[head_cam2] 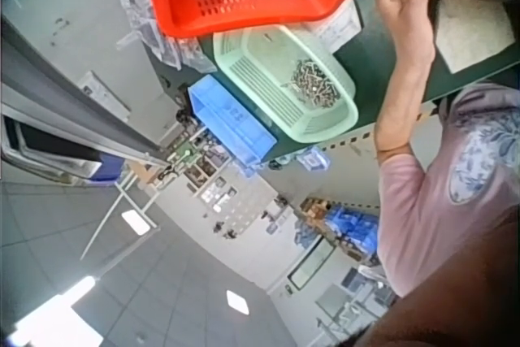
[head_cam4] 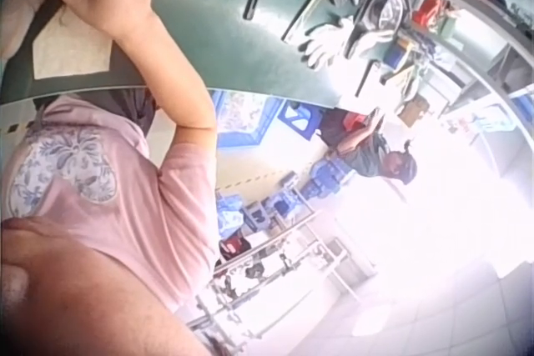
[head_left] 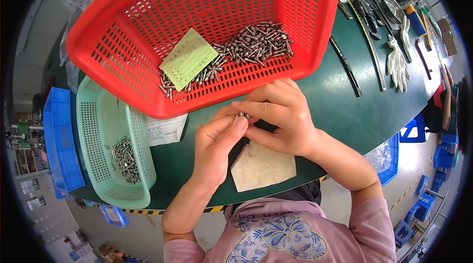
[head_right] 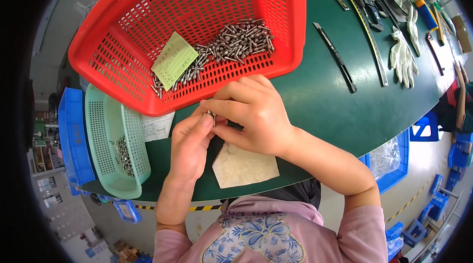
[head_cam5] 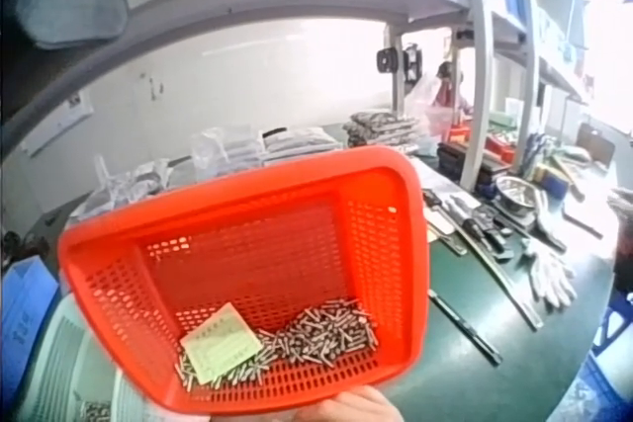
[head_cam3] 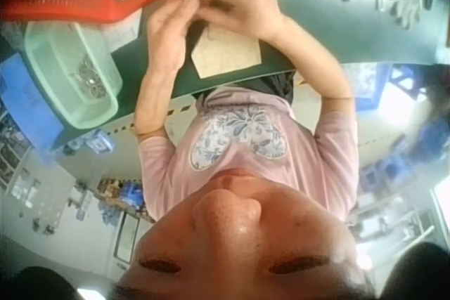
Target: Manually assembling small metal screws into matching sleeves at a workbench.
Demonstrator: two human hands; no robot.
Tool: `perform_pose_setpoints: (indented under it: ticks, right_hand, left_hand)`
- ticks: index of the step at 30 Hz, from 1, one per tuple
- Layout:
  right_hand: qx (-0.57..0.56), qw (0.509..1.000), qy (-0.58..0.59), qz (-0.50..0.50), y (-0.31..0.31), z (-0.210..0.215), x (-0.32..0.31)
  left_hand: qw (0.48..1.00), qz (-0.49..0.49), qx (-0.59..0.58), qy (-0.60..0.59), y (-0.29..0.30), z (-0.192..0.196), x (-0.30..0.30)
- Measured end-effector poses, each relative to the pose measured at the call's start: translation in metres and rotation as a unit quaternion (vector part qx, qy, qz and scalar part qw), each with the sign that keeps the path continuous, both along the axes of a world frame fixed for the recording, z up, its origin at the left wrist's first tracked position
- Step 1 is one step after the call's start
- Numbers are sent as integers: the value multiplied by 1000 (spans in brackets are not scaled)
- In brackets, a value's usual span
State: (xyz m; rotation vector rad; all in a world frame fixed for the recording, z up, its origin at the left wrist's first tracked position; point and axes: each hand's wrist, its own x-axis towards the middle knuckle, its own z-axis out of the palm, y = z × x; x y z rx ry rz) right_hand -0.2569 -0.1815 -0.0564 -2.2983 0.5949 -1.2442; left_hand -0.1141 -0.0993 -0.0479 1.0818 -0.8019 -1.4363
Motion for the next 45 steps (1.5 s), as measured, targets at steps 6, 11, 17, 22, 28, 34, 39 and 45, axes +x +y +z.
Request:
perform_pose_setpoints:
  ticks: [6, 11, 17, 22, 28, 34, 39, 45]
  right_hand:
    - [50, 998, 1, 26, 0, 0, 0]
    - [36, 999, -9, 0, 2, -1, 2]
    - [33, 999, -6, 9, 3, -2, 2]
    - [47, 998, -18, 46, 2, -1, 0]
    - [57, 997, -6, 57, 0, 0, -2]
    - [94, 988, -8, 122, -4, 2, -6]
    - [109, 986, -12, 123, -3, 5, -7]
    - [281, 945, -73, 154, -7, 11, -10]
  left_hand:
    - [993, -10, 18, 117, 0, 1, 0]
    - [987, 3, 27, 160, 2, -6, -5]
    - [993, 7, 33, 116, 2, -2, -5]
    - [995, -46, 30, 88, 3, 2, 0]
    - [991, -82, 47, 94, 1, 3, 7]
    - [982, -149, 72, 92, 1, 6, 19]
    - [978, -141, 88, 125, -1, 12, 20]
    - [838, 136, -274, -451, -8, 12, 29]
